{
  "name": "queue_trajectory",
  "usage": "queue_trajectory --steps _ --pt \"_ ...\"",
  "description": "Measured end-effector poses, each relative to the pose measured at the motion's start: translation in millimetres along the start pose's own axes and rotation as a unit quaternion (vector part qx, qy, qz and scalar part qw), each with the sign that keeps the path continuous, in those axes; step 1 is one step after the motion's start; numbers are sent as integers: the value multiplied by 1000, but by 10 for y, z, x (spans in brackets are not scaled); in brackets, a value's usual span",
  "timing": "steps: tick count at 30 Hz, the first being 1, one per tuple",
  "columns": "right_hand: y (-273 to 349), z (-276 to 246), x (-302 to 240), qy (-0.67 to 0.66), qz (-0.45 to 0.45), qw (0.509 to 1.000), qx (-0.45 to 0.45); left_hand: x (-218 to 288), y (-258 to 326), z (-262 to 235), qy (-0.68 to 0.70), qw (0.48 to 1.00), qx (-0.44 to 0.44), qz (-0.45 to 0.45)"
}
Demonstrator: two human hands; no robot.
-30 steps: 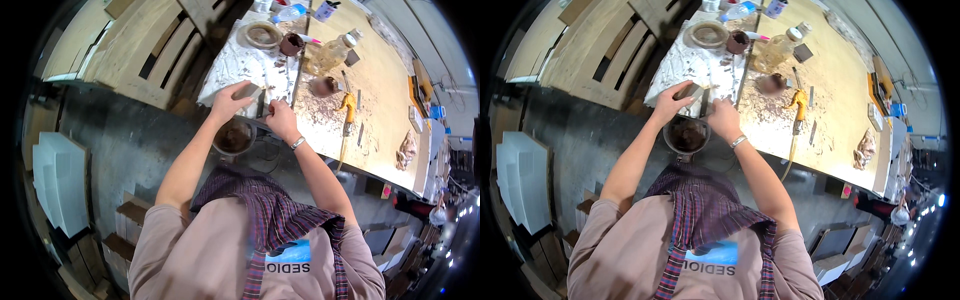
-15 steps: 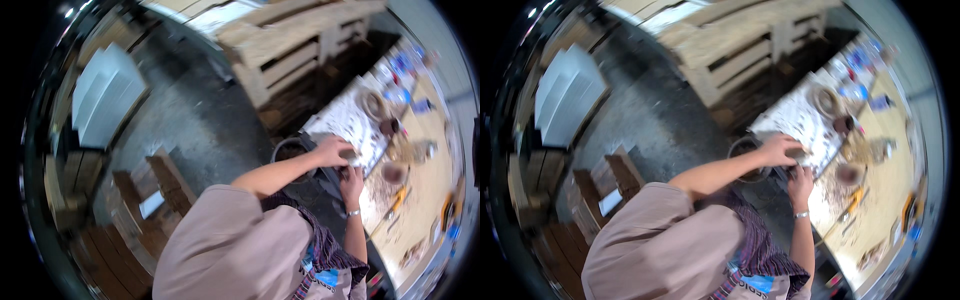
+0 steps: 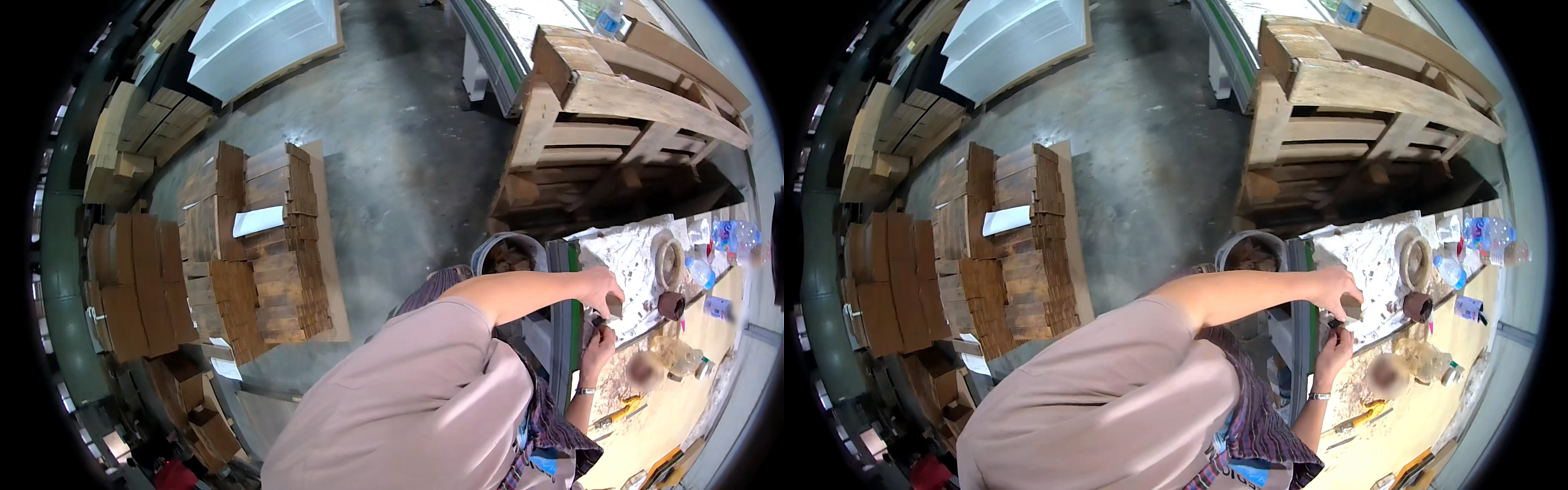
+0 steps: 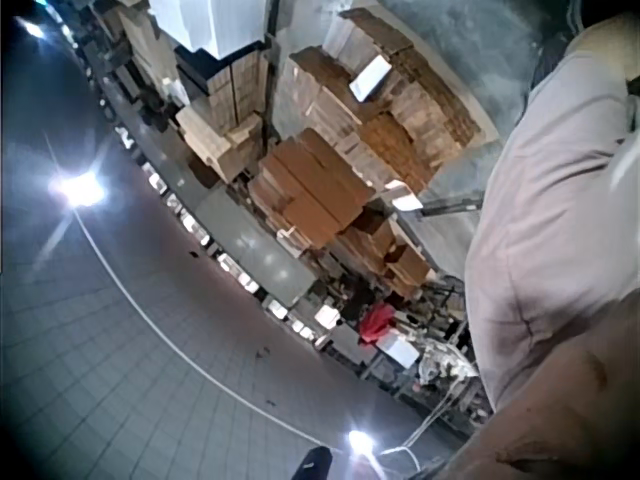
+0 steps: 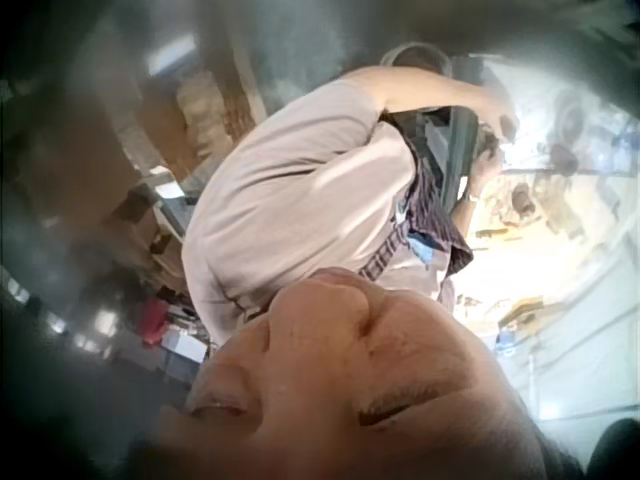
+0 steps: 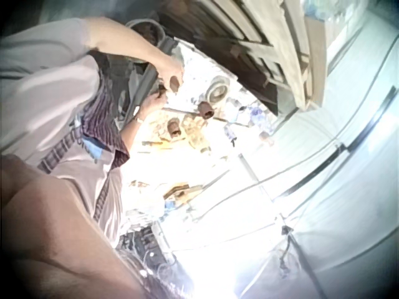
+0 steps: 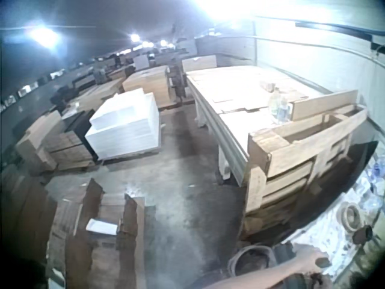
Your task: The person wipes small bamboo strips with a cloth soaked in liquid from a bottle. They then sand the edges of the strips using a piece of sandpaper over a container, handling each strip individually.
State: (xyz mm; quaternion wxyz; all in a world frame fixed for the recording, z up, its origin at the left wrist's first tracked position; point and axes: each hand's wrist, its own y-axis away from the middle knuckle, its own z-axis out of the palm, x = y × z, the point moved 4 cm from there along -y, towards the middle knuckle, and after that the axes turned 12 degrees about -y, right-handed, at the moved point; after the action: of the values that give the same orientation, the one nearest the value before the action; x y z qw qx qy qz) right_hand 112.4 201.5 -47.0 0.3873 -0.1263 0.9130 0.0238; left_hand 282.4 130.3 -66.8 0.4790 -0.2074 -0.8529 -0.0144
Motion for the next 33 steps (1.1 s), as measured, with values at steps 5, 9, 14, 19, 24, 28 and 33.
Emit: queue_trajectory --steps 5,9,14,19,24,28,33 --pt "78 54 8 35 37 996 73 64 4 38 -35 999 -6 4" --pt "168 167 71 -18 -49 986 157 144 -53 114 -38 998 -27 48" --pt "136 266 -292 81 -43 982 165 397 28 -389 7 1000 -25 18" --pt "259 200 -565 98 -60 969 218 368 52 -514 -208 971 61 102" --pt "389 306 -471 123 -47 960 246 597 21 -247 -254 944 -30 209" --pt "370 322 -457 64 17 951 303 649 29 -204 -254 943 -49 211" --pt "272 245 -396 39 45 932 357 366 -54 -254 -255 952 -32 168"
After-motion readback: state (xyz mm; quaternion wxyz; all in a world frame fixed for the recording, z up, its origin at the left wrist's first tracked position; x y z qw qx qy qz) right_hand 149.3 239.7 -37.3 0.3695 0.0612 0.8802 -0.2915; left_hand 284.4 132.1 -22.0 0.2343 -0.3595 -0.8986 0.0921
